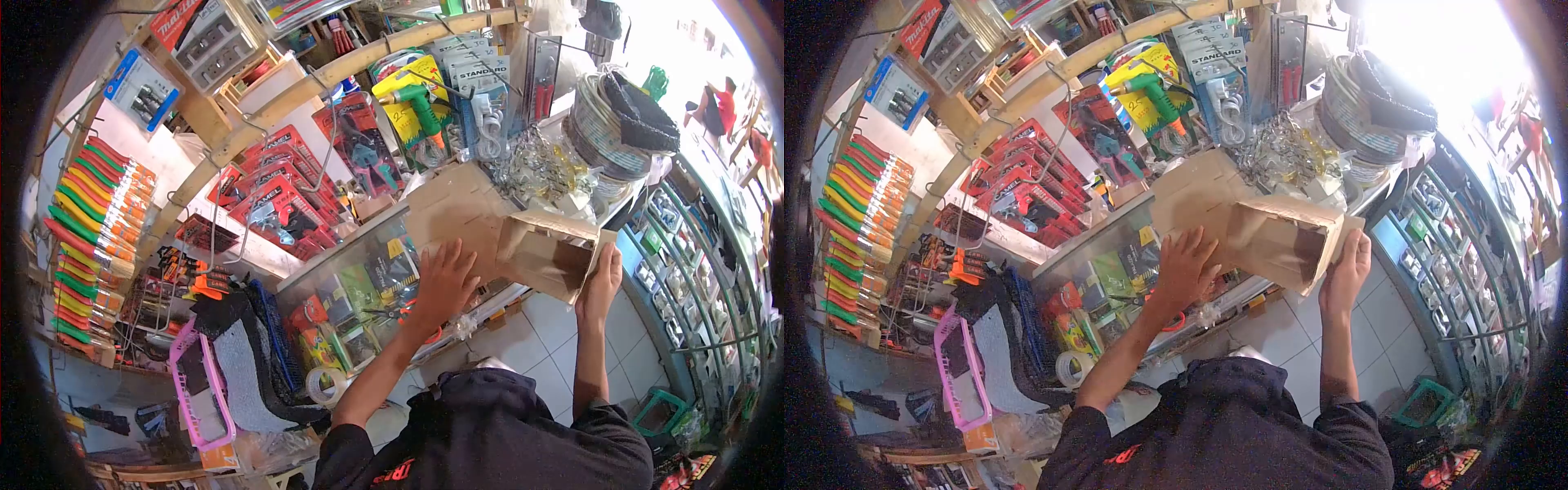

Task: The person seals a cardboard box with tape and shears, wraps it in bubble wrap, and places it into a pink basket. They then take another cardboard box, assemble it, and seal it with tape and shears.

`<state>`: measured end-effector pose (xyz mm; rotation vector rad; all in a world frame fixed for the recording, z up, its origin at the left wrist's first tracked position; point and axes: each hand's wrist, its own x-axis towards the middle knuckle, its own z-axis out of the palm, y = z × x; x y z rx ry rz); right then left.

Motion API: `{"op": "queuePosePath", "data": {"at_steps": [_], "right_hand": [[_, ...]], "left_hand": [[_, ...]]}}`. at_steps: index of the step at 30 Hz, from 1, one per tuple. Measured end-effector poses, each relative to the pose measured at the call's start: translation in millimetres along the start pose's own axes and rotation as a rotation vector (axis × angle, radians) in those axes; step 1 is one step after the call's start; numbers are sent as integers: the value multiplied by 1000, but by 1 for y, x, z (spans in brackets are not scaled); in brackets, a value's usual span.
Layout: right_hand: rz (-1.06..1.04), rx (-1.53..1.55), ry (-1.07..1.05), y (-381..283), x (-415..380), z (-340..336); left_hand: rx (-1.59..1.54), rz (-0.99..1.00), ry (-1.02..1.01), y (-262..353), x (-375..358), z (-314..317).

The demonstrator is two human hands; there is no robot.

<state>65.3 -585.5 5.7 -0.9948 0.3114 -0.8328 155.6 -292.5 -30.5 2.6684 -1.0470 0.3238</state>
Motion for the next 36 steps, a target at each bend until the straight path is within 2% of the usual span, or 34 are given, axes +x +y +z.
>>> {"op": "queuePosePath", "data": {"at_steps": [4,7,10,13,16,19,26,28,29,31,33,35,36], "right_hand": [[73,-25,30,-1,-6,-23],[86,-18,110,-4,-12,-30],[87,2,101,-7,-19,-42],[68,41,113,-5,-24,-52],[123,35,129,-3,-33,-59],[145,49,93,-6,-40,-57],[45,79,-12,-7,-37,-49],[79,106,-23,-15,-41,-44],[120,132,-29,-12,-42,-48],[75,43,-90,-14,-48,-39],[45,-57,-140,-8,-56,-31],[84,-41,-258,4,-68,-15],[94,-68,-389,9,-74,-10]], "left_hand": [[20,11,-30,-8,22,12],[62,-7,-135,9,30,-5],[189,39,-199,8,38,1],[98,51,-318,4,47,-8],[-78,15,-269,8,60,-18],[-170,26,-109,15,84,-25],[75,109,130,32,88,28],[62,110,119,41,76,1],[-334,-6,29,39,63,-6],[-1114,-253,-164,32,23,-19],[-2120,-513,-331,46,-32,-39],[-2109,-484,-295,52,-84,-45],[-2093,-557,-222,62,-104,-63]]}}
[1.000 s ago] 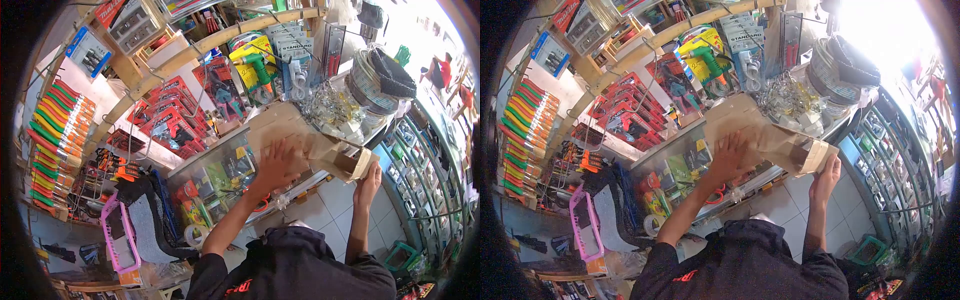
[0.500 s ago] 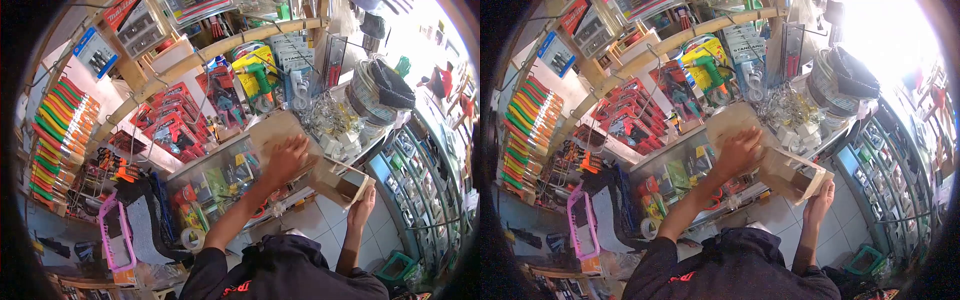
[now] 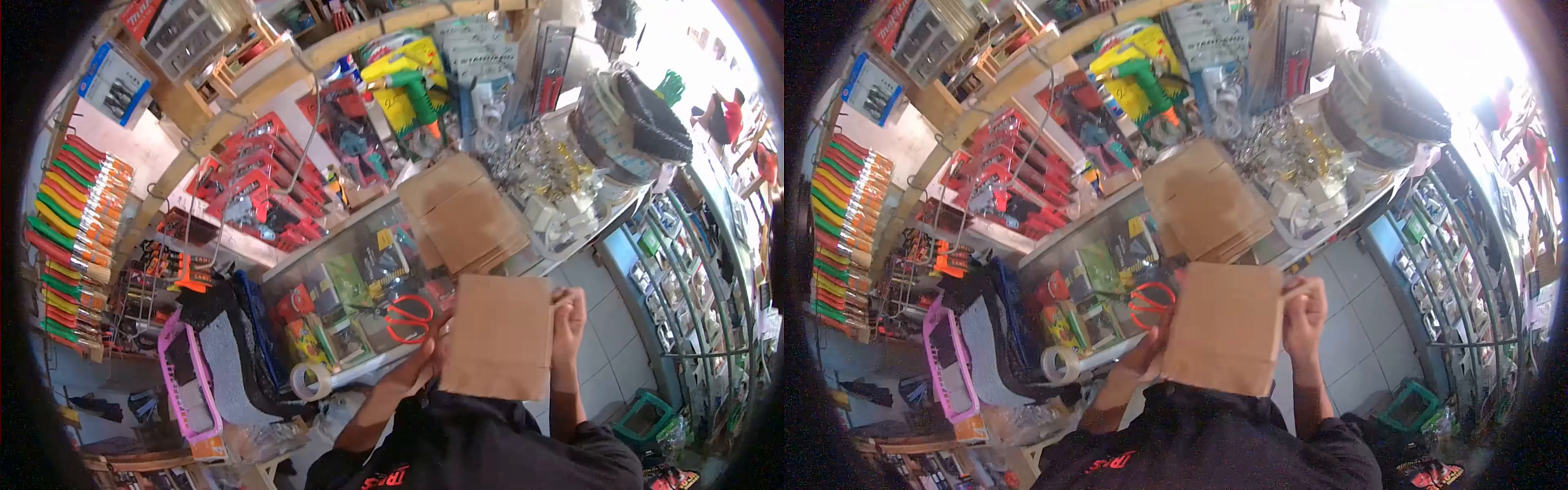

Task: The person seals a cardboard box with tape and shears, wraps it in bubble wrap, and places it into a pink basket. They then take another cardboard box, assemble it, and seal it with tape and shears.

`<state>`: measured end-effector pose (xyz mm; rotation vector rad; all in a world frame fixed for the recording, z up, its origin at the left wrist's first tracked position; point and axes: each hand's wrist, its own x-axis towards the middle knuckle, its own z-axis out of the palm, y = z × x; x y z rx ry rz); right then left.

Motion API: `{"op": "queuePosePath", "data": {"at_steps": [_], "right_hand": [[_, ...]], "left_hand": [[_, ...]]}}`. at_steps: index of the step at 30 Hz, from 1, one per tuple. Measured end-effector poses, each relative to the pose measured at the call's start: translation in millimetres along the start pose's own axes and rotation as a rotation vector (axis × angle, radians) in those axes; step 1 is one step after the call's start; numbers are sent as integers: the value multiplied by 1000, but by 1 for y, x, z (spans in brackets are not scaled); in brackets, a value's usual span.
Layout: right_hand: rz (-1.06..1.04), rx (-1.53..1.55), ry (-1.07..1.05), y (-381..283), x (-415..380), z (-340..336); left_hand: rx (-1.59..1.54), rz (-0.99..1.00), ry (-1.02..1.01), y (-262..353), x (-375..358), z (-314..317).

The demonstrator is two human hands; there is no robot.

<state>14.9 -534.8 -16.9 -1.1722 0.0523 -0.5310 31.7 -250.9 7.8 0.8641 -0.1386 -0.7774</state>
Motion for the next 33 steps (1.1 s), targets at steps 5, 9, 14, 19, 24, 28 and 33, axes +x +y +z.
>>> {"op": "queuePosePath", "data": {"at_steps": [5,9,14,19,24,28,33], "right_hand": [[162,188,-514,46,-14,44],[192,165,-777,33,-9,102],[154,56,-1051,-2,-15,160],[27,-213,-1367,-35,5,198],[-222,-533,-1649,-50,16,234],[-293,-668,-1458,-58,3,256],[-59,-732,-1367,-32,-17,261]], "left_hand": [[168,182,268,-17,-69,-8],[353,385,392,-21,-110,-20],[446,513,564,-25,-161,-16],[833,553,599,-15,-199,-41],[917,672,505,2,-209,-56],[947,707,474,11,-211,-70],[1033,638,449,33,-209,-59]]}}
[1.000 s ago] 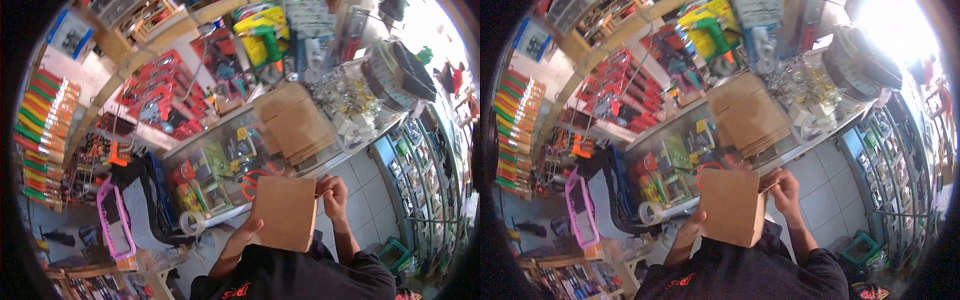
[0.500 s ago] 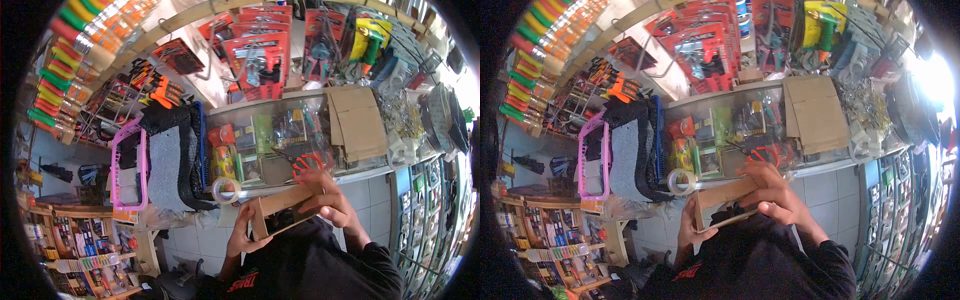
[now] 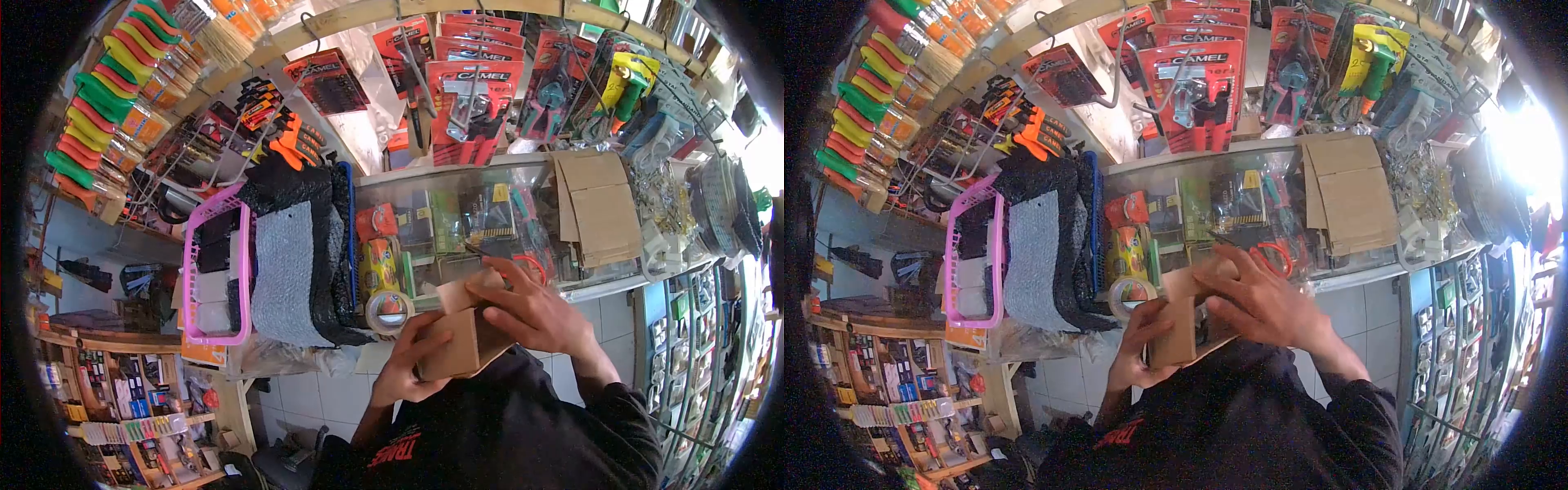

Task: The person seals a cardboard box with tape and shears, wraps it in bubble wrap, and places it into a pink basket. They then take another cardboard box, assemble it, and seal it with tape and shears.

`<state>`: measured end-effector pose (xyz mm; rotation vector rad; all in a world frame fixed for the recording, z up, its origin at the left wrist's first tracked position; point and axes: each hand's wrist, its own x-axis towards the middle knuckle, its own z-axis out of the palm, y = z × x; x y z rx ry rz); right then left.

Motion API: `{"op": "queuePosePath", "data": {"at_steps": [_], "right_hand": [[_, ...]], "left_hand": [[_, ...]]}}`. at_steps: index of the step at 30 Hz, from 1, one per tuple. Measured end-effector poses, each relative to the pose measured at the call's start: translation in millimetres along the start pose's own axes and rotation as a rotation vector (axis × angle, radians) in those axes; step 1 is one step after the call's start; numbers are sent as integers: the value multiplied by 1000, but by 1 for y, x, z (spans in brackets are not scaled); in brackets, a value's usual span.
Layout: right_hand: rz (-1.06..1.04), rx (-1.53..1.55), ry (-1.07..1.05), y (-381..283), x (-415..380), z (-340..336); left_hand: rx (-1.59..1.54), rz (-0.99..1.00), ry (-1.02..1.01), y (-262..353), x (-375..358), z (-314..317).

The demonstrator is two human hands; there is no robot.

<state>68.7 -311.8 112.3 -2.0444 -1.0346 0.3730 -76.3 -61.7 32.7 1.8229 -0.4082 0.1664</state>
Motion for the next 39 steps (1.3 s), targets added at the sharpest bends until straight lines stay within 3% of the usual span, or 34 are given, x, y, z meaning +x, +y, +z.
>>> {"op": "queuePosePath", "data": {"at_steps": [4,7,16,22,25,28,39], "right_hand": [[-11,254,-4,5,2,18],[-6,172,51,3,-3,24],[-25,-64,110,5,-9,43],[-162,-104,110,15,-8,53],[-169,-39,59,17,-10,59],[-204,-36,38,21,-10,66],[-305,-42,112,6,-21,70]], "left_hand": [[102,-17,-41,-9,6,4],[-92,-199,40,-21,-4,17],[99,43,64,-53,-1,31],[-238,23,3,-63,2,40],[-154,31,-83,-50,10,34],[-117,-93,-124,-54,5,31],[-94,-237,-63,-42,-6,25]]}}
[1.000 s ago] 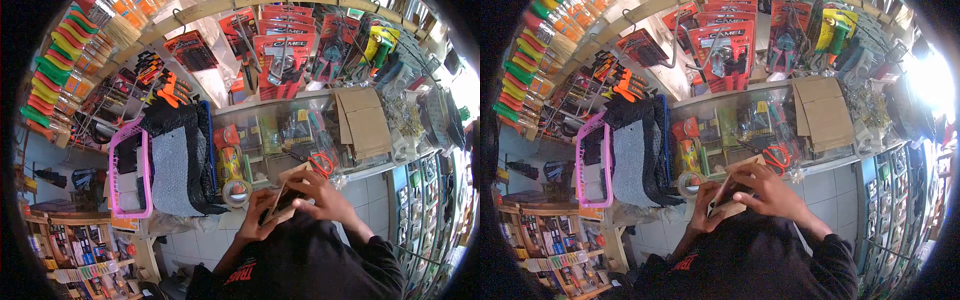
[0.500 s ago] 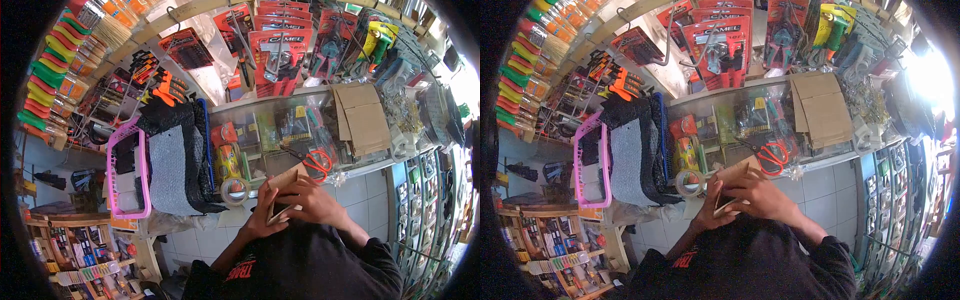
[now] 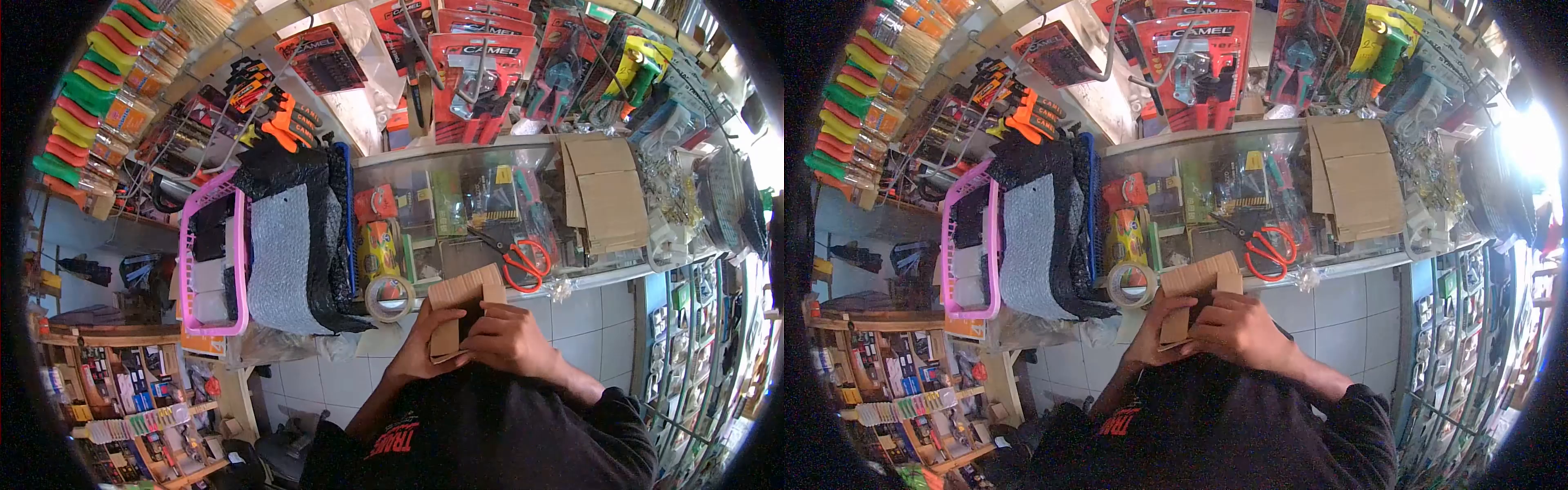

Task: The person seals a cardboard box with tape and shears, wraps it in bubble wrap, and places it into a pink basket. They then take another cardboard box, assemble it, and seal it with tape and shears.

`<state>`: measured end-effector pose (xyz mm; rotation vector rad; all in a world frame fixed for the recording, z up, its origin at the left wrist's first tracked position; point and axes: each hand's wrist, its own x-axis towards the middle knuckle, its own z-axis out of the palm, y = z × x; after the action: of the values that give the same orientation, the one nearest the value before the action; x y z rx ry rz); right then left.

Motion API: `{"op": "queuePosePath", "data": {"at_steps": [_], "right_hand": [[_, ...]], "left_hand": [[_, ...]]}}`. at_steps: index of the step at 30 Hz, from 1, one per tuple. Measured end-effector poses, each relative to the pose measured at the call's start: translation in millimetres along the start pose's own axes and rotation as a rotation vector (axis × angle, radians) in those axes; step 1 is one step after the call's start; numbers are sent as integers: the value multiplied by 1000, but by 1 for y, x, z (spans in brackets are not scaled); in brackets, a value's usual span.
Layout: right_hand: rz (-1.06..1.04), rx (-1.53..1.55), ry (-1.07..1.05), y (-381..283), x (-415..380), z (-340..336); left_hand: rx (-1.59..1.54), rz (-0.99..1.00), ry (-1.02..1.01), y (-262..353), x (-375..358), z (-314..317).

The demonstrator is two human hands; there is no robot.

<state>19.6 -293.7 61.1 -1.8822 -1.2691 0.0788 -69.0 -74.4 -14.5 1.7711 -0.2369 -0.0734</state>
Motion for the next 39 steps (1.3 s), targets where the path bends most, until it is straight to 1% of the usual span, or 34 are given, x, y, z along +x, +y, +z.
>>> {"op": "queuePosePath", "data": {"at_steps": [2,5,7,8,10,13,16,20,23,26,29,32,37,38,39], "right_hand": [[-31,64,60,4,-5,7],[33,89,38,9,-10,15],[153,153,44,3,-4,12],[212,185,46,1,-1,11],[215,212,104,4,0,15],[249,205,145,6,4,19],[255,164,147,11,-1,26],[285,78,198,16,-5,31],[492,52,305,4,5,28],[477,21,185,20,0,25],[639,551,169,26,-3,24],[661,500,138,15,3,15],[580,380,230,13,3,16],[569,362,249,13,2,16],[599,433,257,11,1,16]], "left_hand": [[50,-38,6,3,-3,-3],[142,-102,19,7,-8,-4],[200,-125,58,13,-9,-2],[178,-114,62,12,-9,-2],[134,-96,76,9,-11,-1],[122,17,164,0,-12,3],[206,8,156,4,-16,-1],[258,47,242,7,-18,2],[278,92,289,6,-19,6],[251,131,304,10,-18,6],[264,197,297,11,-18,2],[307,256,286,14,-19,0],[325,301,274,18,-21,2],[285,277,302,20,-22,3],[244,255,329,21,-22,4]]}}
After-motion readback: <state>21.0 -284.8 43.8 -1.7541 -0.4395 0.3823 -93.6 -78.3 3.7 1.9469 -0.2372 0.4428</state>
